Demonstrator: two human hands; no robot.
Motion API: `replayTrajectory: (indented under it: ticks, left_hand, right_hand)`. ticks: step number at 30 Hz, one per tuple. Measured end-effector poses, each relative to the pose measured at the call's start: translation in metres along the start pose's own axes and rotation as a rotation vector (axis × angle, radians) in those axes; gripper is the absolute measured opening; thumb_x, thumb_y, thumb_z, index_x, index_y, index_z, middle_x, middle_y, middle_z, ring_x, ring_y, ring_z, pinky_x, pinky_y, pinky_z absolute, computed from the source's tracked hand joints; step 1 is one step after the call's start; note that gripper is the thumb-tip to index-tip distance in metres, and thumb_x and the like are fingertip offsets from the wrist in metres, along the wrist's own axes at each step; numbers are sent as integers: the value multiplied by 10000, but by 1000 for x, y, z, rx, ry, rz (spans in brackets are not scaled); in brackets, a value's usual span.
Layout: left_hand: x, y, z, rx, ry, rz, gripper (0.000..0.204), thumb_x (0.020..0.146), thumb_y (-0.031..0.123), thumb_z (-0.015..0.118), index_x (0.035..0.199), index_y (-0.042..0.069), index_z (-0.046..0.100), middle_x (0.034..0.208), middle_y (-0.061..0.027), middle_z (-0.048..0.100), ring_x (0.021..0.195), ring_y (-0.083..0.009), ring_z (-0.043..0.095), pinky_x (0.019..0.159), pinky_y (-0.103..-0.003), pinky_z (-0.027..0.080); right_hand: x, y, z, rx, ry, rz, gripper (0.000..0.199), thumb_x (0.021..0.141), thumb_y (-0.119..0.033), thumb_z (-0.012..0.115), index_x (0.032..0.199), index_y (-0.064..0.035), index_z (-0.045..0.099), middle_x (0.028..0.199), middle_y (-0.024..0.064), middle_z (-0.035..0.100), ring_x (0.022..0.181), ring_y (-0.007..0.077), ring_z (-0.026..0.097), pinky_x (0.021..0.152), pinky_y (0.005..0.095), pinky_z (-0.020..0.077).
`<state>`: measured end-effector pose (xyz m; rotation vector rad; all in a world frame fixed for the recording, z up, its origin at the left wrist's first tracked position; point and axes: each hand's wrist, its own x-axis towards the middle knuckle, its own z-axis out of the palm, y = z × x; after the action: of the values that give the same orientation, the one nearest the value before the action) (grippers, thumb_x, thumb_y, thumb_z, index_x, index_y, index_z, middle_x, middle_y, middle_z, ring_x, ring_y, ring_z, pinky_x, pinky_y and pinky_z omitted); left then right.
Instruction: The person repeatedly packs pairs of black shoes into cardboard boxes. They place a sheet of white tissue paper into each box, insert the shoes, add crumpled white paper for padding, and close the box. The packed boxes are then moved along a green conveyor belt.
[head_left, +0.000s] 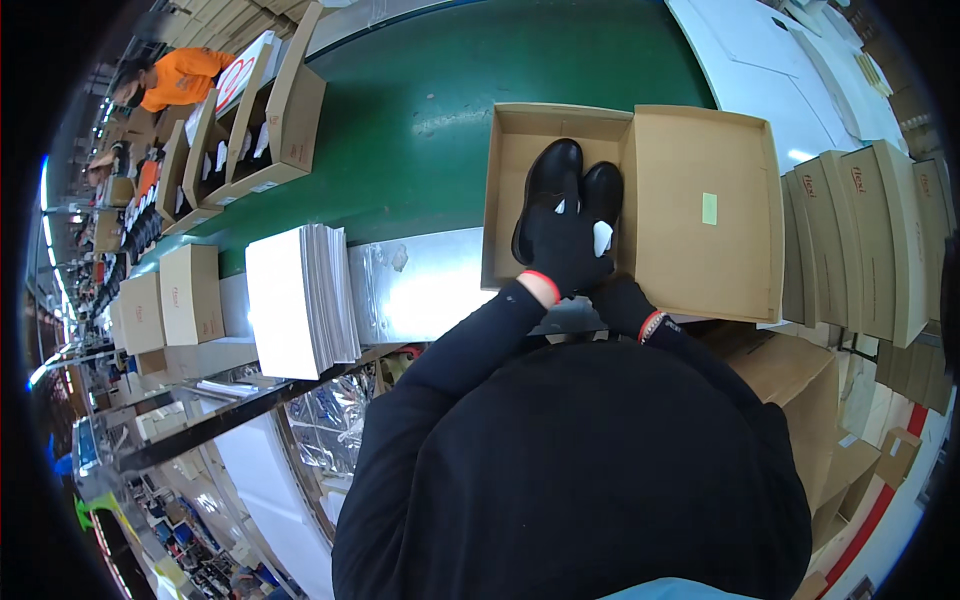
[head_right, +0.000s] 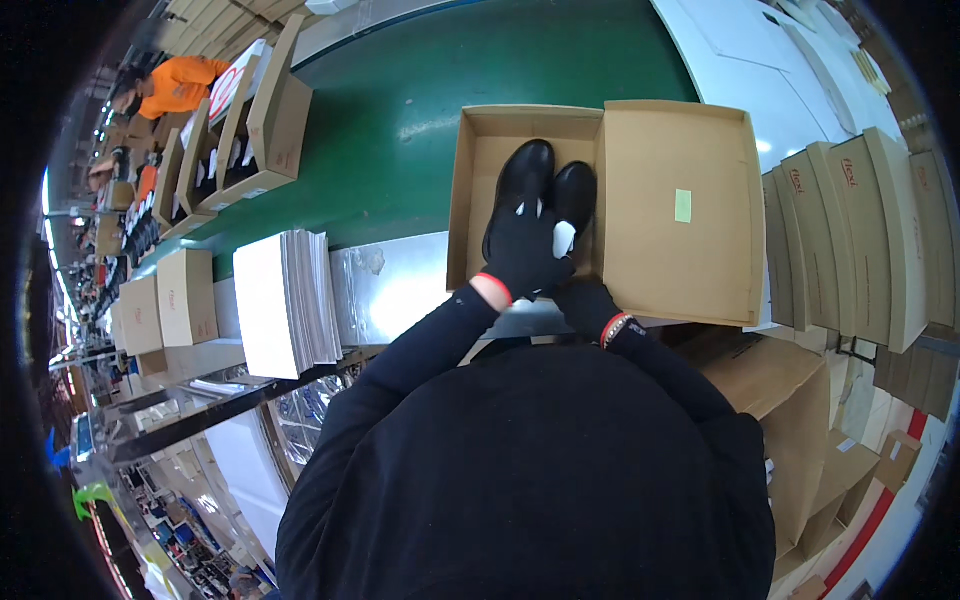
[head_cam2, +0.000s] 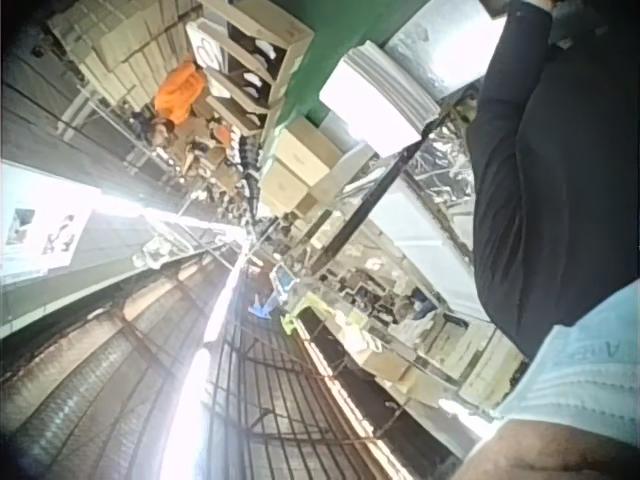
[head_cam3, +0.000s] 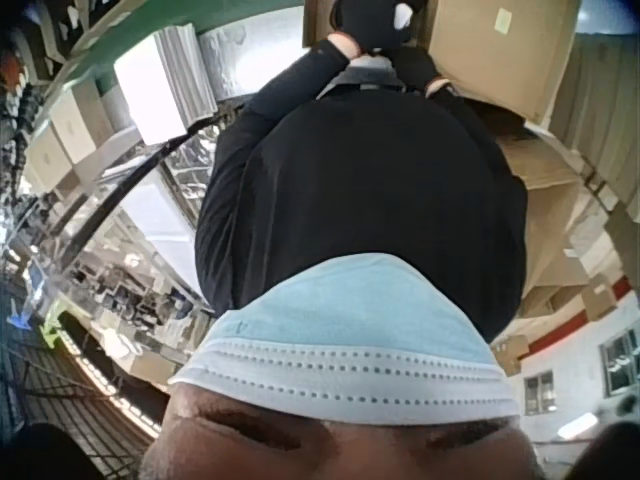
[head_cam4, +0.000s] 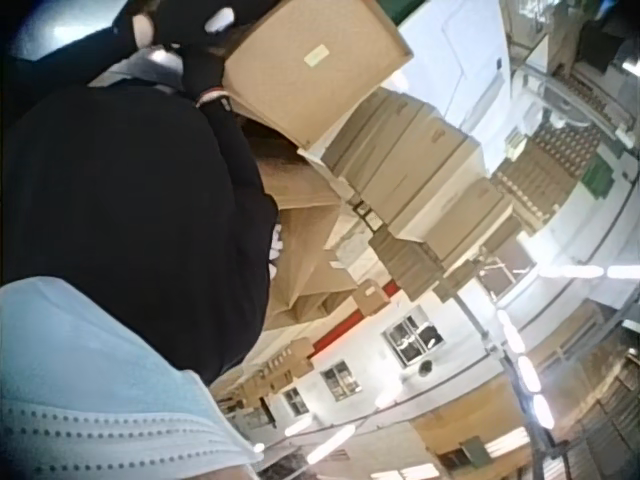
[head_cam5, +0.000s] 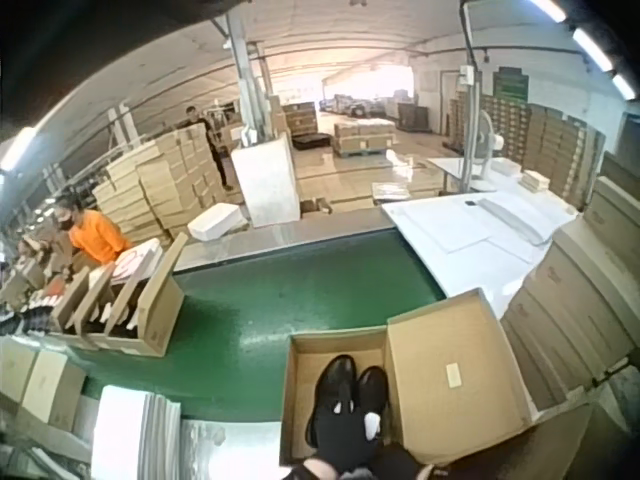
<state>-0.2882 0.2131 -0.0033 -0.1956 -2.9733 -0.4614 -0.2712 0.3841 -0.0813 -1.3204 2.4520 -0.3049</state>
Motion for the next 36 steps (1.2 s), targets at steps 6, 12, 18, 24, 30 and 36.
replayTrajectory:
  ticks: [6, 12, 18, 24, 30, 36]
  left_hand:
    - [1, -5, 0, -129, -127, -155, 634, 651, 354, 783, 1198, 108, 578, 1420, -229, 328, 1179, -415, 484, 985, -458, 411]
    - [-50, -61, -11, -473, 250, -399, 631, 670, 416, 790, 1135, 73, 537, 1279, -192, 448, 1029, -406, 573, 839, -451, 485]
    - [-124, -62, -154, -908, 432, -432, 497, 765, 205, 757, 1159, 21, 517, 1049, -96, 569, 969, -193, 565, 843, -315, 459]
    - [-190, -123, -199, -159, 456, -463, 517, 713, 329, 787, 1064, -11, 617, 1226, -153, 511, 1021, -271, 595, 873, -366, 469]
    - [-277, -213, -83, 74, 265, -565, 547, 691, 410, 757, 1136, 124, 617, 1311, -185, 441, 1083, -377, 564, 885, -454, 476]
    - [-355, -167, -93, -131, 615, -432, 80, 823, 107, 631, 870, 60, 676, 929, -114, 603, 924, -300, 570, 775, -387, 447]
  right_hand:
    - [3, 13, 20, 17, 28, -37, 185, 783, -255, 626, 866, -98, 678, 799, 139, 677, 764, 315, 661, 647, 445, 502]
    - [0, 9, 12, 145, -25, -142, 297, 763, -210, 605, 1010, -53, 655, 909, 190, 660, 842, 366, 637, 762, 471, 502]
    - [-6, 31, -40, 206, -144, -198, 453, 814, -269, 620, 1187, -13, 605, 1047, 219, 646, 1007, 360, 600, 895, 424, 464]
    - [2, 32, -75, 148, -253, -143, 460, 799, -274, 643, 1190, -35, 601, 1127, 196, 610, 1067, 349, 571, 922, 420, 446]
    - [6, 0, -101, 161, -334, 29, 514, 774, -270, 668, 1241, -72, 583, 1156, 195, 601, 1093, 336, 570, 930, 403, 449]
    - [2, -11, -97, 172, -316, 212, 484, 766, -216, 687, 1226, -86, 609, 1107, 132, 634, 988, 254, 625, 842, 357, 508]
